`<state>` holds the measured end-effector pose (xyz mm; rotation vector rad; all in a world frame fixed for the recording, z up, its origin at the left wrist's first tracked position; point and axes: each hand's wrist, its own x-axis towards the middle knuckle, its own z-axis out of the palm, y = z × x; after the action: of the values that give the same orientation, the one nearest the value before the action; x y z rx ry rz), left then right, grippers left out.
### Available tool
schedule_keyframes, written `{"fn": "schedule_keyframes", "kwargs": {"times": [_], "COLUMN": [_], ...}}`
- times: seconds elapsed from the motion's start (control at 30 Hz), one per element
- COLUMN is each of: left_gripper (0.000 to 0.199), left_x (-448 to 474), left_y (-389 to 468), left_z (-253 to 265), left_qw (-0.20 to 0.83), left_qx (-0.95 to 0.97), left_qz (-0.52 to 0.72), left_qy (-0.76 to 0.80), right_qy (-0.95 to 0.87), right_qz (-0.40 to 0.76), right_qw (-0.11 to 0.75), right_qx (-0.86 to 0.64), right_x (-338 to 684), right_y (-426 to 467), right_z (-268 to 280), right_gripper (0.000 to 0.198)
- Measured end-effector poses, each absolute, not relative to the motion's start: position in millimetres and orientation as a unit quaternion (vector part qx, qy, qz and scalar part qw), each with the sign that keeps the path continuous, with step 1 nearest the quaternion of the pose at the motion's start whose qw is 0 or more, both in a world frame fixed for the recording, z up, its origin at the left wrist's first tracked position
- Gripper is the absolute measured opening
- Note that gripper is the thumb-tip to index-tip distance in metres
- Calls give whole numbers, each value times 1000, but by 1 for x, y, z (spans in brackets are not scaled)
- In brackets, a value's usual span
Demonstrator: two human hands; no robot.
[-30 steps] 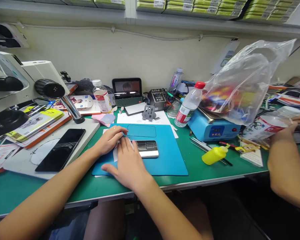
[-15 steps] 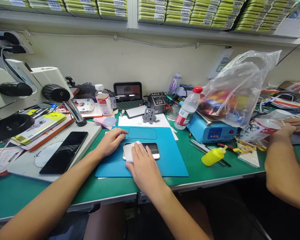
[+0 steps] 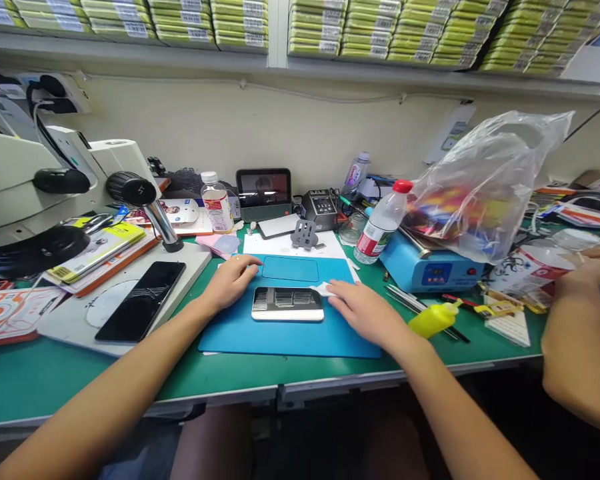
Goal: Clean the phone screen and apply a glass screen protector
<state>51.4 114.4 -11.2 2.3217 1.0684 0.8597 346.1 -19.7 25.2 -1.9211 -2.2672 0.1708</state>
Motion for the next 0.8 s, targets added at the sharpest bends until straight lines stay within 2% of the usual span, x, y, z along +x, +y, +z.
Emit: {"fn": "schedule_keyframes", "kwargs": {"times": [0.07,0.13,0.23,0.47,0.8], "left_gripper": [22,17,12,15,17], "left_x": [52,52,54,55,61], "left_y": [116,117,118,118,116], "left_z": [-11,-12,-12,-9,-10], "left_qw": [215,209,200,187,203], "left_qx": [826,813,807,820,825], "left_qz": [310,306,294,269,268], "left_qy": [419,450,471,470,455], "right_qy": [-759,-747,-750,-806,-822], "right_qz": [101,111,104,139,120], "right_qw": [60,76,110,111,160], "right_qx": [-641,-651,-644,-564,-534], "right_x": [349,346,336,338,346], "right_y": [-6,10,41,88,89], "right_z": [37,44,45,20,1], "right_gripper": [54,61,62,69,61]}}
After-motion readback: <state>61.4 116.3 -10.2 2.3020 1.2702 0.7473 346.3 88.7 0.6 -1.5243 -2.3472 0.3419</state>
